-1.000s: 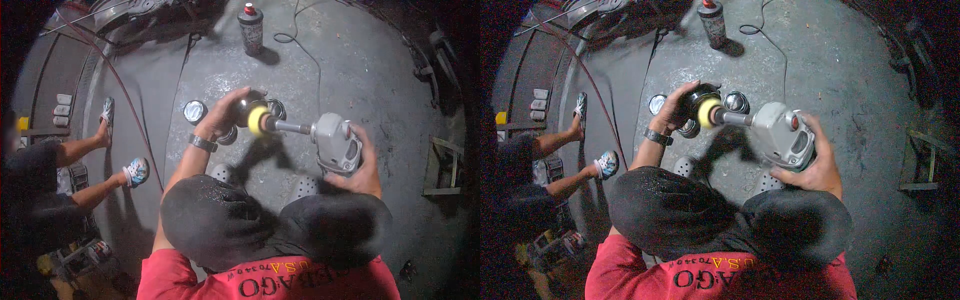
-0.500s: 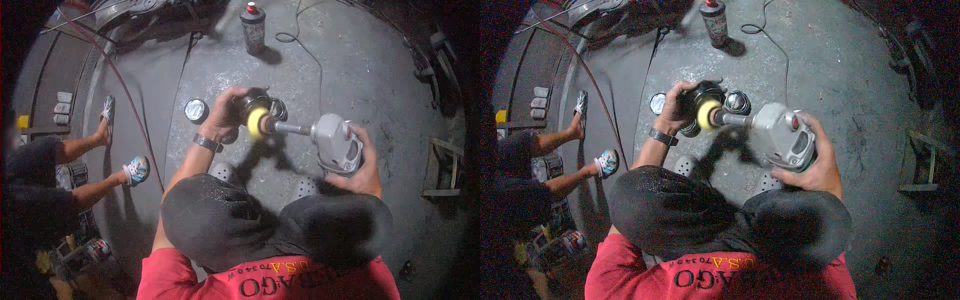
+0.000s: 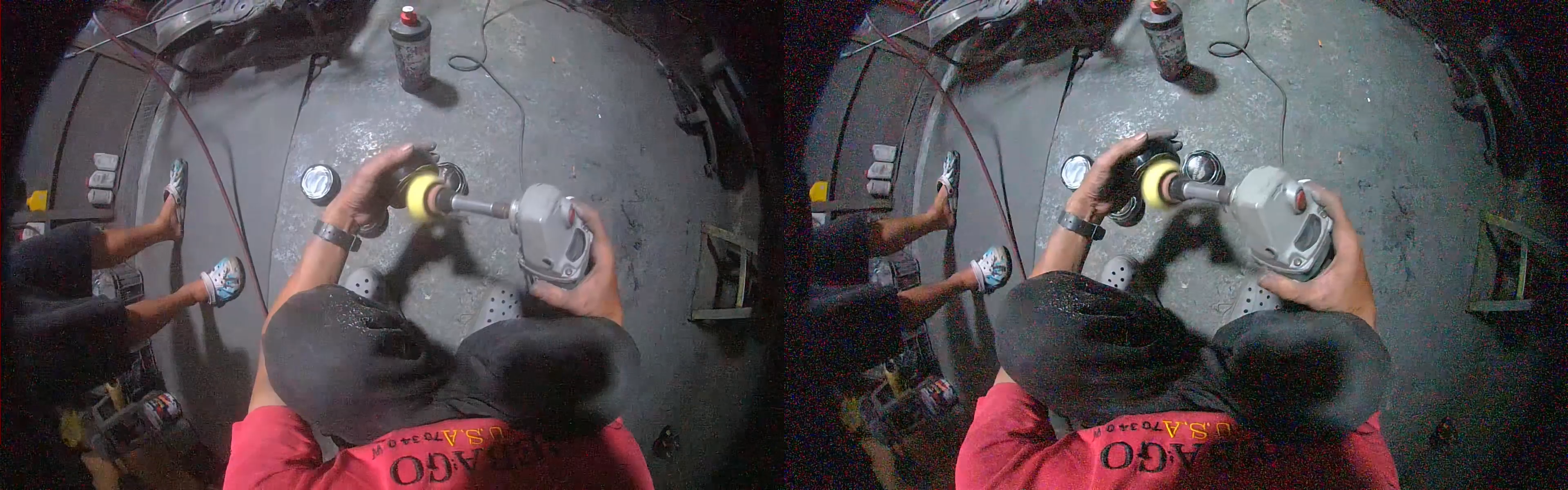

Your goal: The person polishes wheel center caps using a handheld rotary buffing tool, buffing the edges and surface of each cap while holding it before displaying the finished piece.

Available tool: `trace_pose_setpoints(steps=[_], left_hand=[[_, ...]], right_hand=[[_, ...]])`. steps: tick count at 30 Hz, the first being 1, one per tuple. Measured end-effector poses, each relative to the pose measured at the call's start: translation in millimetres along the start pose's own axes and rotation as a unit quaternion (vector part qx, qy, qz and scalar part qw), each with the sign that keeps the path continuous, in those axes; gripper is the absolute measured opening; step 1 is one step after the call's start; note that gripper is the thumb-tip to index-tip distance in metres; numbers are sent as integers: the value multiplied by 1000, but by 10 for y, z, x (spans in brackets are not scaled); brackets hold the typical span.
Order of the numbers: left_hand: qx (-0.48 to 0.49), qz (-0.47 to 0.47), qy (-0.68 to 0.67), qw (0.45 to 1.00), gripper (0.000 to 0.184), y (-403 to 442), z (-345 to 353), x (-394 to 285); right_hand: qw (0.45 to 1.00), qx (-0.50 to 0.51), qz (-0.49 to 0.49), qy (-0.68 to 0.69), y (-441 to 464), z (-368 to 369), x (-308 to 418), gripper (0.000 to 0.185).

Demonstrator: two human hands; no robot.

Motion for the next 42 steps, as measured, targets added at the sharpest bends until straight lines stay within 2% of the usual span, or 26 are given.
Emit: trace_pose_setpoints(steps=[2, 5, 8, 13, 17, 23, 27, 30, 33, 37, 41, 42], left_hand=[[16, 9, -2, 1000, 47, 17, -21, 19], [3, 7, 46, 999, 47, 44, -143, 59], [24, 19, 0, 1000, 47, 12, -42, -25], [-90, -10, -58, 994, 35, -58, -123, -45], [-68, -45, -73, 994, 36, -101, -125, -48], [-41, 3, -14, 999, 44, -68, -15, -42], [-15, 1, -21, 1000, 45, -53, 17, -94], [3, 4, -61, 998, 46, -1, -39, -7], [5, 5, -77, 997, 47, 11, -54, 25], [4, 28, -75, 997, 47, -38, 14, -77], [3, 28, -102, 994, 46, -15, 27, -113], [1, 20, -101, 995, 46, -20, 42, -93]], right_hand=[[994, 1, -40, -101, -14, 0, 18, 105], [998, -7, -27, -54, -15, -7, 7, 106], [999, -21, -11, -37, 2, -37, 20, 106], [995, 3, -28, -91, -1, 11, 9, 109], [1000, -21, -5, 4, 25, -52, -96, 109], [995, 37, -27, -88, 21, 4, -18, 111], [997, 16, -2, 72, 40, -48, -97, 108], [1000, 20, -6, -13, 17, -55, -82, 109], [987, -6, -27, -161, -53, -32, 68, 111], [1000, -22, 3, 19, 13, -68, -39, 110], [997, 22, -9, -78, 30, -46, -18, 112], [999, 23, 2, -46, 16, -57, -46, 112]])
Point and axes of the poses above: each hand's wrist, its own y-axis towards the middle knuckle, its own z-axis out of the palm, x = y × z, the point moved 7 cm from there along y, towards the middle knuckle, and after that the axes turned 14 degrees about z, right-handed, at the moved point
